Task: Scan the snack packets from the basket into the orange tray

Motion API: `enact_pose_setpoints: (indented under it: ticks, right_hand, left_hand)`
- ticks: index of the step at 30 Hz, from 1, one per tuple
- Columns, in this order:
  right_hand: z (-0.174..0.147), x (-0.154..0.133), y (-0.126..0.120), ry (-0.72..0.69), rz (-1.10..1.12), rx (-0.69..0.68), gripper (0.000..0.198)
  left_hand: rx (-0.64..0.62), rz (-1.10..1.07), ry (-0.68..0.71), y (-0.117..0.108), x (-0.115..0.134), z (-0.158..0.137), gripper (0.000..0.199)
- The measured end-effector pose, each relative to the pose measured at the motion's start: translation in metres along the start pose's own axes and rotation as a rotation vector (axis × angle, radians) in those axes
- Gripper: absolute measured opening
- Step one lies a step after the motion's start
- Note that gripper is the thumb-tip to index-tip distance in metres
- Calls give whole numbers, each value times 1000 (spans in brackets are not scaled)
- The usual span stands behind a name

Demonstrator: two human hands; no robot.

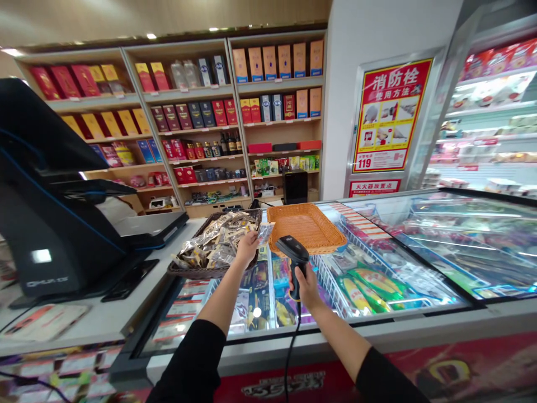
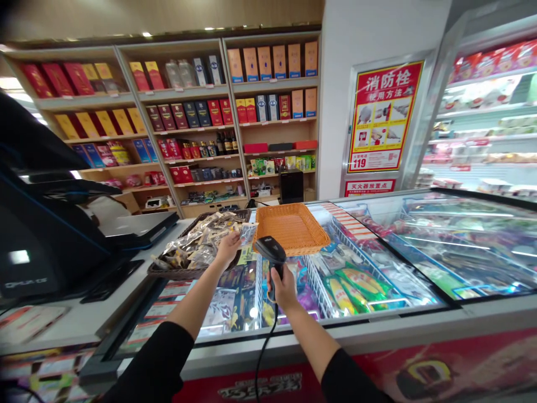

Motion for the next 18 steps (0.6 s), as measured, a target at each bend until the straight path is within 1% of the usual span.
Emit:
enact_pose_setpoints:
  ticks: [6, 13, 15, 18]
  right_hand:
    - [0, -2, 4, 14, 47, 1, 28]
    - [0, -1, 4, 19, 55, 1, 29]
    - [0, -1, 1, 27, 75, 22, 30]
    - [4, -2, -7, 31, 138, 114, 32]
  left_hand:
    - [-20, 40, 32, 3, 10, -4, 17]
    - [-23, 118, 4, 3, 10, -6, 14]
    - [-20, 181, 5, 3, 13, -7, 16]
    - [2, 410, 50, 4, 29, -9, 24]
Point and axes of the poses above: each hand's wrist, its own z-axis towards the middle knuckle, its own y-axis out of the palm, x = y × z, the point moved 8 cm from there along z, towards the middle knuckle, and after that the axes turned 7 degrees about -x, right-handed, at the moved point
